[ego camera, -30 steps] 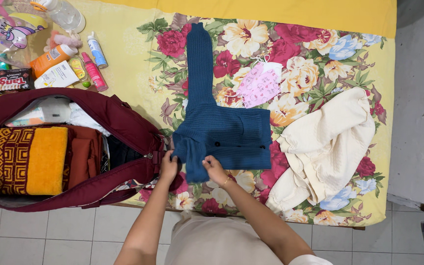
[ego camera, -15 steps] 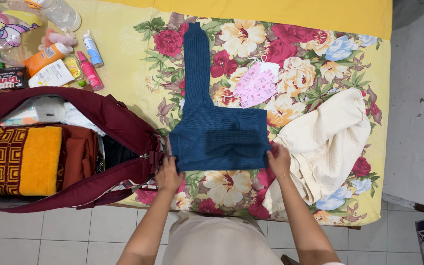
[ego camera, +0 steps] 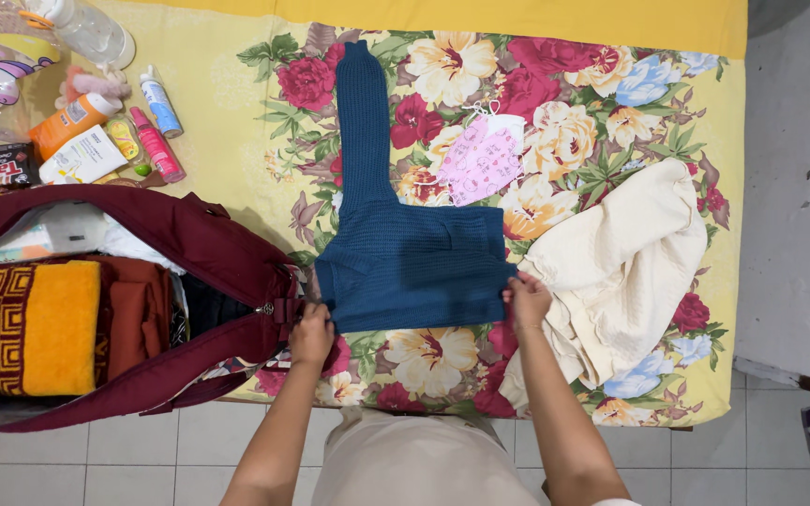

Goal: The person folds various clothing items on a bed and places them into a maroon duffel bag. They handle a patterned tote bag, a black and white patterned garment, a rust-colored shirt, a blue sweater, and a white sweater, folding each before packing.

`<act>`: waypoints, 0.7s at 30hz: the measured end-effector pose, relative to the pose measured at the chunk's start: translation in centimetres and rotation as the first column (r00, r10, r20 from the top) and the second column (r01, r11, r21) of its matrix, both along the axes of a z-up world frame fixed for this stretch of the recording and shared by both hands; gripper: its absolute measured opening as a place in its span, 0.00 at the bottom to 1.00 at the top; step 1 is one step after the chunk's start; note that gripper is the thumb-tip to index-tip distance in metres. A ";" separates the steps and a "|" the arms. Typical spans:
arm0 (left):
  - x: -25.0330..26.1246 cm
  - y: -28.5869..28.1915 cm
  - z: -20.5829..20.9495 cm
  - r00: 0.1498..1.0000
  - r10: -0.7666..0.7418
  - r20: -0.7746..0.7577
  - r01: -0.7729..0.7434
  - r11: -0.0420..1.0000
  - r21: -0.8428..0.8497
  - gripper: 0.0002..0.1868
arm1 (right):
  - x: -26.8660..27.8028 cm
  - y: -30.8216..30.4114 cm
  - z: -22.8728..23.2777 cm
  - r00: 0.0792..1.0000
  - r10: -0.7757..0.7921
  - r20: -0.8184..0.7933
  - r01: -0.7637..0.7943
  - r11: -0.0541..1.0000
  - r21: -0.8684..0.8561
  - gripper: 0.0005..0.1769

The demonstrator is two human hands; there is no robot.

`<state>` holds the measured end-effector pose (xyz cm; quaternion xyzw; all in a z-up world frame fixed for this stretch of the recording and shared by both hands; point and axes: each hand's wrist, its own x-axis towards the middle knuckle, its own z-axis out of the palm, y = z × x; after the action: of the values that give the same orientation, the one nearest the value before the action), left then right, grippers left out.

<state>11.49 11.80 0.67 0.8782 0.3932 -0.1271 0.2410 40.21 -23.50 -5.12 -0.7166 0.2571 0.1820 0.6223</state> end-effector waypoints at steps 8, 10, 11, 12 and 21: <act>-0.6 -0.2 -4.8 0.962 0.010 -0.272 -0.007 1.000 0.012 0.14 | 0.8 -2.9 1.8 0.777 0.629 -0.020 -0.489 0.584 -0.648 0.19; 2.6 -0.1 -3.2 0.939 0.019 -0.343 -0.018 1.000 0.006 0.17 | 2.5 -1.4 2.7 0.748 0.653 0.119 -0.418 0.604 -0.679 0.18; 4.4 0.2 -2.1 0.943 0.016 -0.333 -0.017 1.000 0.000 0.16 | 2.9 -0.7 3.4 0.730 0.659 0.181 -0.383 0.613 -0.691 0.18; 6.4 0.6 -0.9 0.946 0.013 -0.323 -0.015 1.000 -0.005 0.15 | 3.7 0.5 4.0 0.697 0.688 0.204 -0.401 0.609 -0.685 0.19; 23.0 7.2 -7.0 0.856 0.376 0.356 -0.292 0.918 -0.267 0.31 | 9.9 11.4 1.5 0.389 0.908 0.156 -0.533 0.360 -0.766 0.33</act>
<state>34.53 19.03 -6.37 0.7740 0.4674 0.0598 0.4230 50.13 -12.09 -3.66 -0.9240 -0.2623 0.1382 0.2416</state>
